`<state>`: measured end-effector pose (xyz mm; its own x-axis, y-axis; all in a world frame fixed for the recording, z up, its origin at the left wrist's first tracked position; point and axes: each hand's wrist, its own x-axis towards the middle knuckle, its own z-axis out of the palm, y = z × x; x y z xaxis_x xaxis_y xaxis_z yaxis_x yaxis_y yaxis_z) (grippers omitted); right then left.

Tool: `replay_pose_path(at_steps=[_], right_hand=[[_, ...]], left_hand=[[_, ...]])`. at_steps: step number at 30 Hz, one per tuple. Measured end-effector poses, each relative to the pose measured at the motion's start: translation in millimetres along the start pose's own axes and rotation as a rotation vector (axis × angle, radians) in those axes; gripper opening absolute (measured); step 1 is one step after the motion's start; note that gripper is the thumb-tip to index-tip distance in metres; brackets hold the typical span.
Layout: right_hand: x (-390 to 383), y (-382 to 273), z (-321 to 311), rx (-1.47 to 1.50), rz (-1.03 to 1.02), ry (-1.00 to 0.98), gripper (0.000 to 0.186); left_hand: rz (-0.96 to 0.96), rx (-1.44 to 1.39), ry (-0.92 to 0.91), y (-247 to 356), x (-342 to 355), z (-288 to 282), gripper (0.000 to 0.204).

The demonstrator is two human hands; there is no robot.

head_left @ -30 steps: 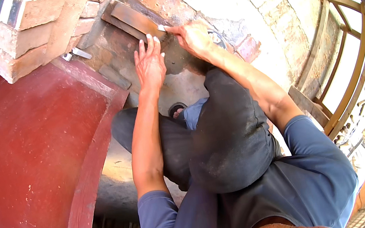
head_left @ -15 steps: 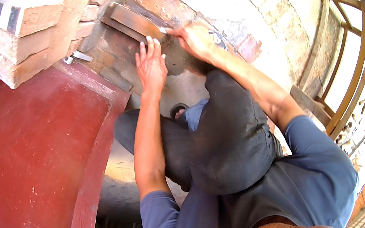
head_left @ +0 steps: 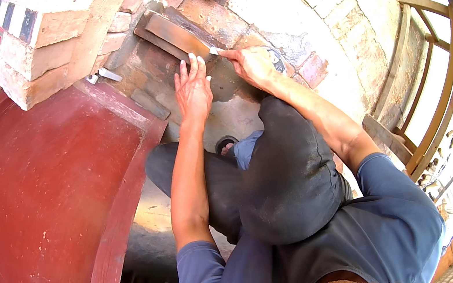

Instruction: The person sits on the ground and sharpens several small metal rods one by one using a rectangular sharpening stone. They repeatedly rub the rod against the stone, occasionally dipping it into a small bowl of water, and inspecting the edge with their fingers before placing the finished rod on a nearby wooden table.

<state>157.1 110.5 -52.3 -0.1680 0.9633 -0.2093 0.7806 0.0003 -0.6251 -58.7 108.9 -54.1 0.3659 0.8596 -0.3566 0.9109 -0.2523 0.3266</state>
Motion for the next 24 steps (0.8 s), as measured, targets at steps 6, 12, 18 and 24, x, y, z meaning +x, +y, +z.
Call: replay_pose_path(at_steps=[6,12,18,24], right_hand=[[11,2,6,0.021,-0.021,0.04,0.041],[16,1,5,-0.015,-0.035,0.036,0.043],[-5,-4,-3,-0.032,0.074,-0.075,0.043],[7,4,13,0.05,-0.095,0.111,0.045]], left_hand=[[0.005,0.012,0.002,-3,3,2,0.058],[0.015,0.031,0.017,-1,2,0,0.058],[-0.002,-0.03,0.002,2,-5,1,0.055],[0.0,0.01,0.006,-3,-4,1,0.056]])
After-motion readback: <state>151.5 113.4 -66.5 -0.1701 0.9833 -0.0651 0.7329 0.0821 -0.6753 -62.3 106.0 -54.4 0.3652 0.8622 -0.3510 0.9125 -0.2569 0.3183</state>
